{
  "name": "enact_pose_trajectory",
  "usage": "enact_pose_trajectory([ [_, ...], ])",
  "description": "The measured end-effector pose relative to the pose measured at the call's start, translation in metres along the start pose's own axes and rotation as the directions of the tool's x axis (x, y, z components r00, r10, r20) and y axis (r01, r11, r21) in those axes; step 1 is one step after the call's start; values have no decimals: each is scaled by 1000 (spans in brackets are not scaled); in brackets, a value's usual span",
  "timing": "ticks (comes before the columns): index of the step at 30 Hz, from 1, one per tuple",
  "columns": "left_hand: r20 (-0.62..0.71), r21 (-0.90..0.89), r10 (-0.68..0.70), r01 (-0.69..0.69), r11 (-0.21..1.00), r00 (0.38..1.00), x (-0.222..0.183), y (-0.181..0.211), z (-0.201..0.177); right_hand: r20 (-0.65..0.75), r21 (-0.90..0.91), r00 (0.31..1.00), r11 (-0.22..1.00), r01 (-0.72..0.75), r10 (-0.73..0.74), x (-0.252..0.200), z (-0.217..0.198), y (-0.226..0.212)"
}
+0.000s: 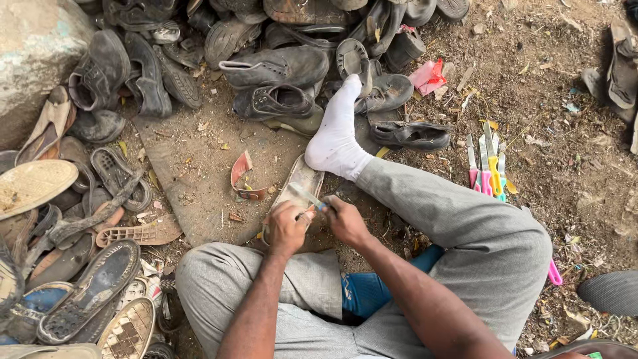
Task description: The person repairs shoes using a knife and a handheld tool by hand. The person sits on the ground among a large pile of shoes and works on a sandal and then a black leather shoe, cutting and scraping the materials.
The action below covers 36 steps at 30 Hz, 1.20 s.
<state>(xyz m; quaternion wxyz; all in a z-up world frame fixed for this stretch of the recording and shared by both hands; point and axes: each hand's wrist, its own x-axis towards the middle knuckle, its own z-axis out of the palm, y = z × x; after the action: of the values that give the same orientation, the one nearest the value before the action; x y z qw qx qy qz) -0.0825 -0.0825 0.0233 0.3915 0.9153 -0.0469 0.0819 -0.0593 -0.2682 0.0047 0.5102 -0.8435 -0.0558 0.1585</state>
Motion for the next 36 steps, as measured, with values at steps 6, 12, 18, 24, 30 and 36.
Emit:
enact_pose_trajectory([
  [6,-140,-36,59,-64,997,988,5,-2,-4,-68,-60,995,996,64,-68,-30,5,-13],
  [12,-162,-70,84,-96,993,983,8,14,-16,-60,-123,993,987,-106,99,-45,19,-16],
  [18,-326,-173,69,-131,976,943,9,6,-21,-35,-103,999,994,33,-37,-55,45,4],
  [24,-32,-969,-740,-202,-142,672,24,-52,-58,69,133,996,989,-70,61,-71,28,-24],
  [30,158,-956,-723,-79,-282,672,25,-35,-68,64,55,978,979,198,-201,-3,46,-48],
  [36,105,-977,-653,-46,-210,750,25,-26,-67,246,-237,963,957,169,-109,51,63,-63],
])
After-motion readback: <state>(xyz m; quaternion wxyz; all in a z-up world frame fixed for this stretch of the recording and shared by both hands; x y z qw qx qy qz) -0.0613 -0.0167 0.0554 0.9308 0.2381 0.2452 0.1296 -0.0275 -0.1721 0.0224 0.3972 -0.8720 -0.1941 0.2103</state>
